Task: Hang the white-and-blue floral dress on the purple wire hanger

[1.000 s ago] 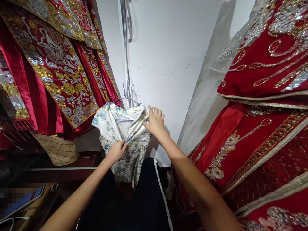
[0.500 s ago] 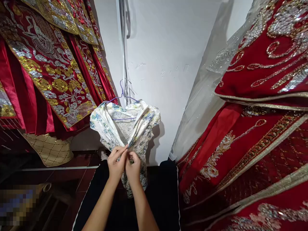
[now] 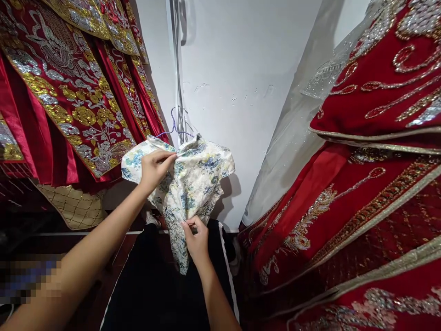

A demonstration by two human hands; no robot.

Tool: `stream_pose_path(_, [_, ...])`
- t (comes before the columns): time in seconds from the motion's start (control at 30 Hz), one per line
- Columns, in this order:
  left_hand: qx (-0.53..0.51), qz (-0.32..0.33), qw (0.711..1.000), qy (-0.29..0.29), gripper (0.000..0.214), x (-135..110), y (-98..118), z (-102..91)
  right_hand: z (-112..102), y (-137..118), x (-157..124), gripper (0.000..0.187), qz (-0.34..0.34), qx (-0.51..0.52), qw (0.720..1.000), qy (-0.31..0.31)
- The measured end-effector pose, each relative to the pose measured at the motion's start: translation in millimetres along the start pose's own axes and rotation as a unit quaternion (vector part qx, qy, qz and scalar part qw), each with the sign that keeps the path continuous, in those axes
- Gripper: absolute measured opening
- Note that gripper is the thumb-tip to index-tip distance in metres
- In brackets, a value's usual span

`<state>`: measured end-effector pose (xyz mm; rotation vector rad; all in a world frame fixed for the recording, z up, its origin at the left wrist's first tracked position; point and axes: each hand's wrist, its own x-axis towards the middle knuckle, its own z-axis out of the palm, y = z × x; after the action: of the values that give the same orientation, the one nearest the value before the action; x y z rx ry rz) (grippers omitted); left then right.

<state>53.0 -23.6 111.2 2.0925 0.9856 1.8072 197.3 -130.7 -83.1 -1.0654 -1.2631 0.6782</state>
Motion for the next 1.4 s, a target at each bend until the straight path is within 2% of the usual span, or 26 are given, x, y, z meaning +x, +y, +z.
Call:
stream_pose_path(0.17, [0.002, 0.039, 0.999, -0.003, 0.022, 31.3, -6.6, 8.5, -5.3, 4.2, -10.6, 0.023, 0.012, 0.006, 1.0, -0.003])
stream_pose_path(0.43, [-0.032, 0.0, 0.997, 0.073, 0.019, 27.3, -39.1, 14.9, -5.9, 3.0, -16.2, 0.025, 0.021, 0.039, 0.997, -0.057])
stream_pose_path(0.57, [-0.014, -0.022, 0.994, 0.108, 0.02, 38.2, -47.9, 9.7, -6.1, -1.3, -29.0, 0.027, 0.045, 0.07, 0.994, -0.067])
stream_pose_path(0.67, [-0.004, -0.014, 0.995, 0.096, 0.02, 47.4, -42.6, 5.8, -6.1, -3.4, -36.1, 0.026, 0.064, 0.097, 0.993, -0.031])
stream_pose_path(0.73, [-0.004, -0.019, 0.995, 0.095, 0.021, 47.9, -36.7, 4.0, -6.5, -3.5, -36.6, 0.026, 0.069, 0.104, 0.992, -0.028])
stream_pose_path(0.87, [-0.006, -0.068, 0.997, 0.039, 0.02, 32.8, -31.7, 1.3, -6.7, -4.2, -34.4, 0.026, 0.079, 0.108, 0.99, -0.038])
stream_pose_path(0.93, [-0.051, -0.108, 0.993, 0.019, 0.019, 21.6, -33.7, 1.1, -4.0, -5.3, -35.2, 0.026, 0.087, 0.115, 0.989, -0.036])
stream_pose_path(1.0, [-0.148, -0.163, 0.975, 0.037, 0.017, 12.1, -36.9, 2.6, 1.1, -5.8, -37.8, 0.027, 0.095, 0.122, 0.987, -0.041])
stream_pose_path(1.03, [-0.212, -0.203, 0.954, 0.058, 0.016, 8.5, -38.4, 4.1, 4.2, -5.5, -39.7, 0.027, 0.099, 0.125, 0.986, -0.045])
stream_pose_path(1.13, [-0.37, -0.326, 0.864, 0.101, 0.018, 1.7, -40.6, 10.8, 11.8, -2.3, -45.8, 0.027, 0.111, 0.137, 0.983, -0.053])
stream_pose_path(1.2, [-0.424, -0.368, 0.822, 0.096, 0.02, -1.7, -39.6, 15.8, 12.6, -1.0, -46.7, 0.028, 0.113, 0.136, 0.982, -0.062])
stream_pose_path(1.3, [-0.471, -0.375, 0.794, 0.083, 0.024, -6.8, -33.7, 21.0, 5.1, -11.7, -30.7, 0.027, 0.111, 0.121, 0.98, -0.113])
stream_pose_path(1.33, [-0.476, -0.369, 0.794, 0.085, 0.027, -8.0, -30.6, 21.6, 1.2, -21.0, -18.2, 0.026, 0.107, 0.118, 0.98, -0.121])
stream_pose_path(1.4, [-0.46, -0.336, 0.817, 0.094, 0.031, -8.7, -22.8, 21.0, -5.7, -49.2, 18.1, 0.026, 0.081, 0.112, 0.985, -0.102])
